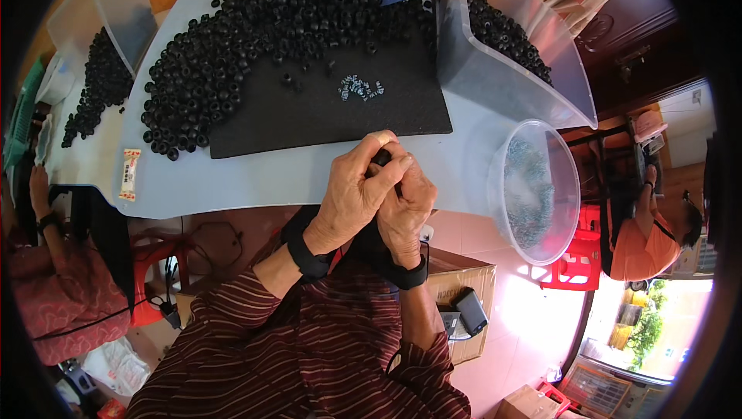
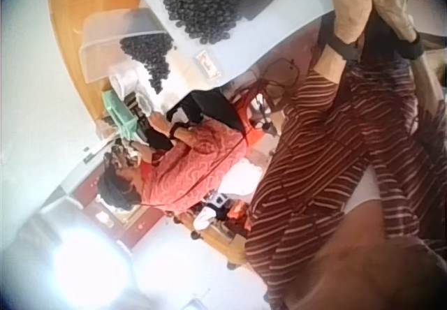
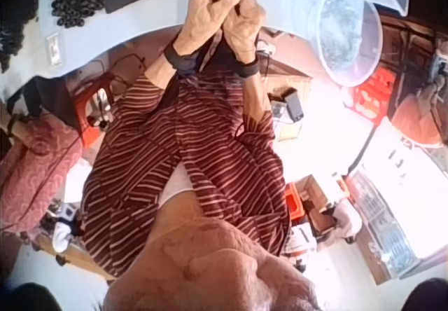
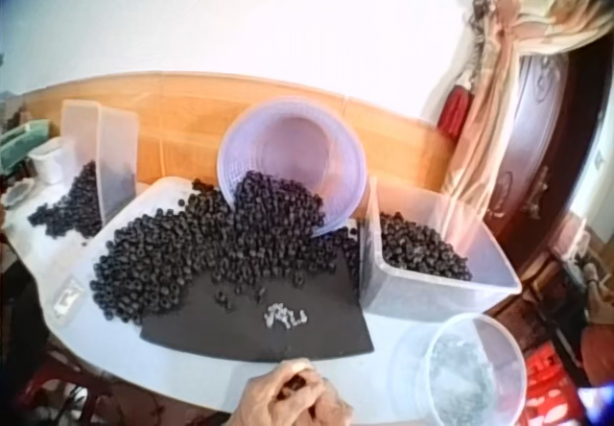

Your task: Manually sort and assemble small black plastic circular components with tiny blue beads.

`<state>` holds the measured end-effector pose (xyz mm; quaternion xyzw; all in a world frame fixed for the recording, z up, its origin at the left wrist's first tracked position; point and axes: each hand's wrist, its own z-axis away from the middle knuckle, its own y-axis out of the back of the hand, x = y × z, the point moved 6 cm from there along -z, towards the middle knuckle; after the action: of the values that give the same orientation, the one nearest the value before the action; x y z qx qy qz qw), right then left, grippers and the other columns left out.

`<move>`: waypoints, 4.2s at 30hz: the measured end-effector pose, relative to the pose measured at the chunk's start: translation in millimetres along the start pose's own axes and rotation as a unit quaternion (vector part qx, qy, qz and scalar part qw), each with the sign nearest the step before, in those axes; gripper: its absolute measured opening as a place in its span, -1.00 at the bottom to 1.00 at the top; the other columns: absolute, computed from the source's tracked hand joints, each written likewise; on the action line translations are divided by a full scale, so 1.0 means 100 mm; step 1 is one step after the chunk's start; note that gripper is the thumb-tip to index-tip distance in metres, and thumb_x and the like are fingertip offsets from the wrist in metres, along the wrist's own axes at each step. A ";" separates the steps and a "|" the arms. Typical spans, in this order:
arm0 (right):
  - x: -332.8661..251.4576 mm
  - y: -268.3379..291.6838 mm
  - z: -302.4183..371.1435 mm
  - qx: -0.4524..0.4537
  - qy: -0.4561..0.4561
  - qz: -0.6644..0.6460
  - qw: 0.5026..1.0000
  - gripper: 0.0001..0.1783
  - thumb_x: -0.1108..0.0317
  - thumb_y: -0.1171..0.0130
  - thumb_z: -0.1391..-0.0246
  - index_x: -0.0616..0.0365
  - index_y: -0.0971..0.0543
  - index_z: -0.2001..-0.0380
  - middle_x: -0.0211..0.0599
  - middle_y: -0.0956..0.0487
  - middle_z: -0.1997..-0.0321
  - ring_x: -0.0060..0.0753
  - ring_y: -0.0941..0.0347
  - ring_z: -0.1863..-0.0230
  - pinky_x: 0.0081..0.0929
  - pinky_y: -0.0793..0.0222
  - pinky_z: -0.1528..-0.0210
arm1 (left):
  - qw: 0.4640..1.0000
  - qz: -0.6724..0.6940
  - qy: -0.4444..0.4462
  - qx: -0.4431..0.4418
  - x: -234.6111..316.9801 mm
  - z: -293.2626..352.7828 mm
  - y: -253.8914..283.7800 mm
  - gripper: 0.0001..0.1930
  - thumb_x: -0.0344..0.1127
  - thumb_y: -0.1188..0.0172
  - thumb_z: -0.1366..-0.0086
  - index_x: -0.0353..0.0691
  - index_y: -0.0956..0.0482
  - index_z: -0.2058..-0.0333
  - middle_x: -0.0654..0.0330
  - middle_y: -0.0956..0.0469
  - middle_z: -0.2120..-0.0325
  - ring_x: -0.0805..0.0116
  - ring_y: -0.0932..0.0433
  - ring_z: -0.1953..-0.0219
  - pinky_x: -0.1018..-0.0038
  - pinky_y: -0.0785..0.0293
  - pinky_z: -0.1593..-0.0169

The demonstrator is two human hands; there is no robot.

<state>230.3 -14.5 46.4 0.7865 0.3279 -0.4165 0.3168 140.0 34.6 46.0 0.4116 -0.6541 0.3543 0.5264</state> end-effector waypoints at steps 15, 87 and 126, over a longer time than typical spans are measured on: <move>-0.17 0.06 -0.05 -0.031 0.102 0.110 0.988 -0.66 0.55 -0.26 0.07 0.23 -0.53 0.15 -0.13 -0.57 0.31 -0.17 -0.56 0.35 -0.42 -0.46 0.29 | 0.999 -0.011 0.006 0.035 0.07 0.08 0.15 -0.75 -0.31 -0.21 -0.22 -0.40 -0.47 0.24 0.12 -0.52 0.48 0.49 -0.48 0.44 0.53 -0.44 0.35; 0.28 -0.21 -0.06 -0.143 -0.307 -0.316 0.886 -0.75 0.37 0.08 -0.29 0.33 -0.54 0.26 -0.48 -0.52 0.46 -0.75 -0.36 0.47 -0.74 -0.27 0.46 | 0.998 0.044 -0.037 0.027 -0.03 -0.19 0.04 -0.84 -0.34 -0.14 -0.26 -0.34 -0.56 0.32 0.17 -0.45 0.43 0.38 -0.43 0.37 0.49 -0.38 0.25; 0.02 0.07 -0.09 -0.069 -0.043 -0.076 0.994 -0.63 0.46 -0.33 0.03 0.20 -0.58 0.09 -0.27 -0.47 0.08 -0.55 -0.45 0.30 -0.57 -0.41 0.19 | 0.958 0.241 0.137 -0.069 -0.27 -0.10 0.14 -0.82 -0.30 -0.11 -0.36 -0.28 -0.62 0.26 0.45 -0.47 0.46 0.72 -0.41 0.40 0.74 -0.31 0.34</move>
<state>240.7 -11.5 50.0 0.7173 0.4005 -0.4489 0.3517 134.4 53.7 20.8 0.1522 -0.6781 0.4780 0.5372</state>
